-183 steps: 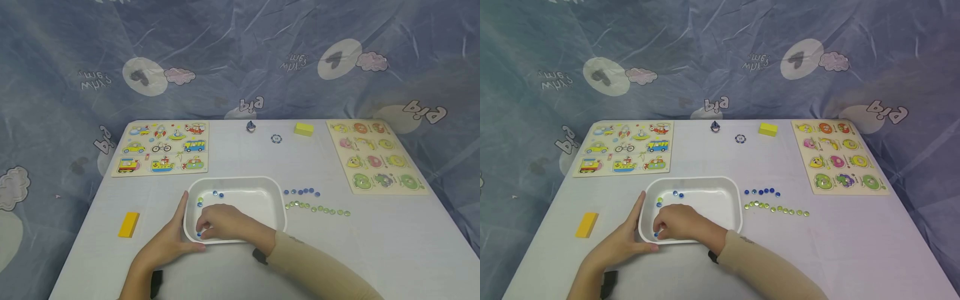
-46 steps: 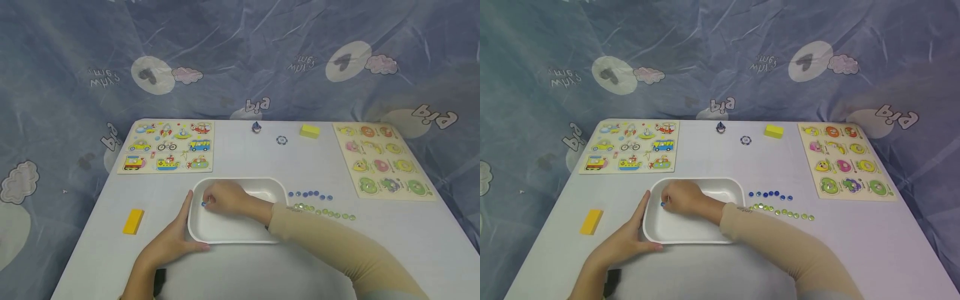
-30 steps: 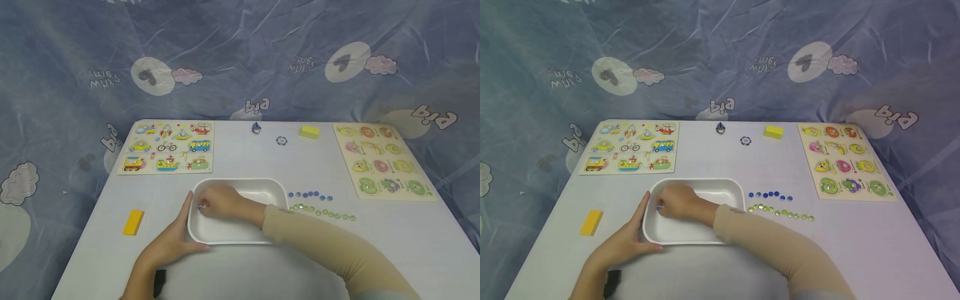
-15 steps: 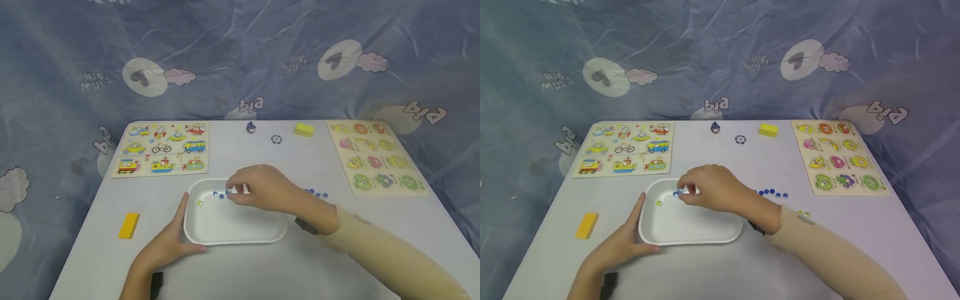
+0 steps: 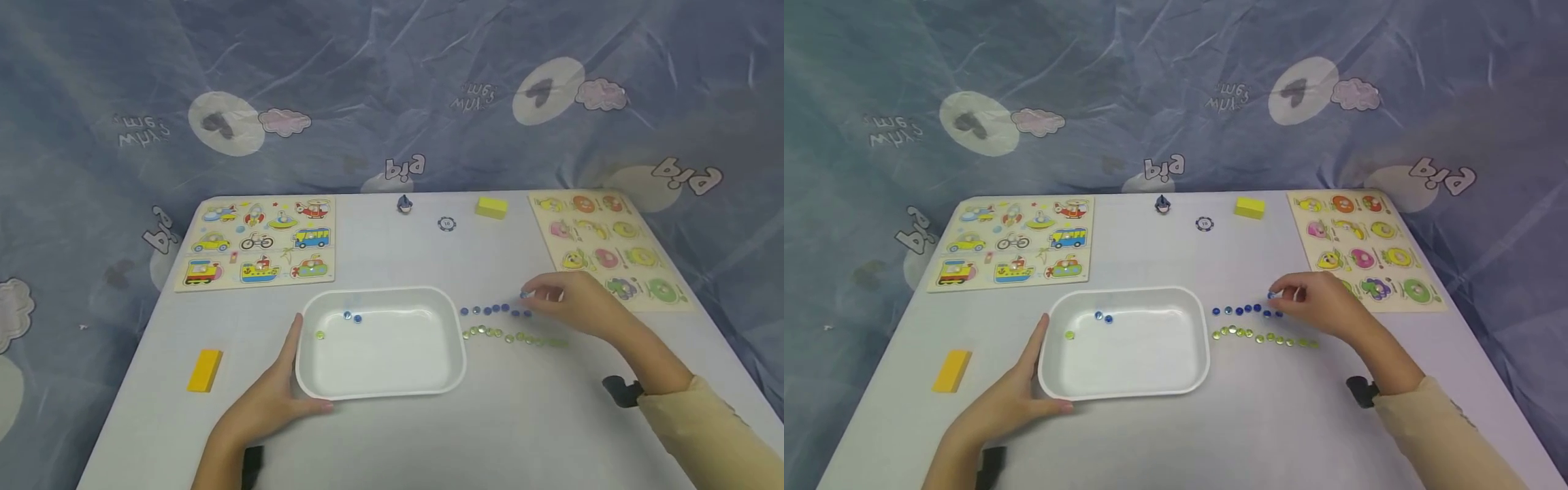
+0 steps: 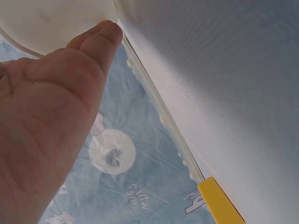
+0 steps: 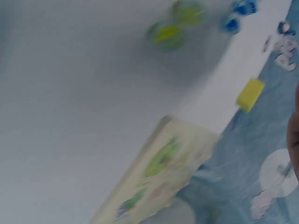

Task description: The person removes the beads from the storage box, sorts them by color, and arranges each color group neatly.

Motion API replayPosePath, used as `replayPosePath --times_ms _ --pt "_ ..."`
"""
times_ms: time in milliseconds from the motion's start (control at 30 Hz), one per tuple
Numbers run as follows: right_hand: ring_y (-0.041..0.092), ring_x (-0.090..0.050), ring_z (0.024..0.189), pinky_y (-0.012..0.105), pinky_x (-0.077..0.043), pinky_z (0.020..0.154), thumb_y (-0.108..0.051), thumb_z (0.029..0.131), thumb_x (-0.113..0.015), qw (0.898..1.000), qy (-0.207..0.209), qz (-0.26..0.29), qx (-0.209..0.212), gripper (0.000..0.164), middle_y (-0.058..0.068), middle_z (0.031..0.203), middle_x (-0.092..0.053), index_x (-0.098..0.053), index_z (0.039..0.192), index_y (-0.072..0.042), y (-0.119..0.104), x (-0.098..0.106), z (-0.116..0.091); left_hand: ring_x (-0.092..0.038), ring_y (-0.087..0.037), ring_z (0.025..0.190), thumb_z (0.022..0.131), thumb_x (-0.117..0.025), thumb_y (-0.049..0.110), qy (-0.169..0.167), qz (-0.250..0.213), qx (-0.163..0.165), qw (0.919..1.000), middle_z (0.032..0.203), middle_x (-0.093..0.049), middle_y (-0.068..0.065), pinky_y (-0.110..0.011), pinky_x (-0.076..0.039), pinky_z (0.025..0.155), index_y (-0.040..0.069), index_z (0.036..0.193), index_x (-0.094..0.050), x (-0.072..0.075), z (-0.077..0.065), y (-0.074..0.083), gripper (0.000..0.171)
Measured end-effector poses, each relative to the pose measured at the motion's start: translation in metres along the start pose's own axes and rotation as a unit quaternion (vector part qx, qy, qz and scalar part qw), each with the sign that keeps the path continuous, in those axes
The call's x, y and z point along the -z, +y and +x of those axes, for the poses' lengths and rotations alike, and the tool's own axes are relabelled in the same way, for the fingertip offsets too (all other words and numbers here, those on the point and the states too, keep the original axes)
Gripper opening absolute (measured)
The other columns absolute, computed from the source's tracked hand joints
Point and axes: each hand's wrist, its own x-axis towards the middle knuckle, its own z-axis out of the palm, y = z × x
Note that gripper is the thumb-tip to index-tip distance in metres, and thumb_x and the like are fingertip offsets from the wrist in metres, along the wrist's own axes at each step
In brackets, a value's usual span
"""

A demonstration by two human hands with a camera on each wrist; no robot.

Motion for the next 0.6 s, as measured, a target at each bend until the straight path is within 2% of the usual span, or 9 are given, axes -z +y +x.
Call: replayPosePath --times_ms 100,233,433,600 --pt "0.016 -0.054 0.076 0.024 -0.044 0.057 -0.038 0.082 -0.071 0.999 -0.019 -0.006 -0.042 0.026 -0.003 0.082 -0.065 -0.072 0.101 -0.021 0.021 -0.002 -0.001 -0.007 -0.022 0.148 0.053 -0.088 0.049 0.003 0.002 -0.001 1.0000 0.160 0.005 0.011 -0.058 -0.013 0.116 0.043 0.147 0.015 0.000 0.000 0.000 0.140" --pt "0.017 -0.055 0.076 0.025 -0.044 0.059 -0.036 0.082 -0.072 0.996 -0.048 -0.012 -0.076 0.026 -0.001 0.086 -0.067 -0.072 0.101 -0.018 0.036 -0.005 0.001 -0.007 -0.023 0.148 0.053 -0.088 0.049 0.008 0.008 0.001 0.9999 0.160 0.005 0.011 -0.059 -0.014 0.116 0.041 0.148 0.015 0.000 0.000 -0.001 0.140" --pt "0.014 -0.058 0.075 0.026 -0.046 0.064 -0.030 0.080 -0.073 0.994 -0.078 -0.026 -0.075 0.026 -0.002 0.086 -0.070 -0.073 0.100 -0.013 0.043 -0.013 0.003 -0.007 -0.023 0.148 0.052 -0.088 0.049 0.007 0.008 0.004 0.9999 0.160 0.005 0.011 -0.059 -0.014 0.116 0.045 0.145 0.016 0.000 0.000 -0.001 0.140" --pt "0.015 -0.060 0.078 0.028 -0.048 0.065 -0.031 0.078 -0.075 0.991 -0.088 -0.033 -0.091 0.029 -0.001 0.086 -0.070 -0.073 0.101 -0.012 0.043 -0.018 0.002 -0.006 -0.021 0.148 0.053 -0.089 0.047 0.002 0.001 -0.003 1.0000 0.159 0.005 0.012 -0.058 -0.013 0.116 0.042 0.147 0.015 0.000 0.001 0.000 0.140"
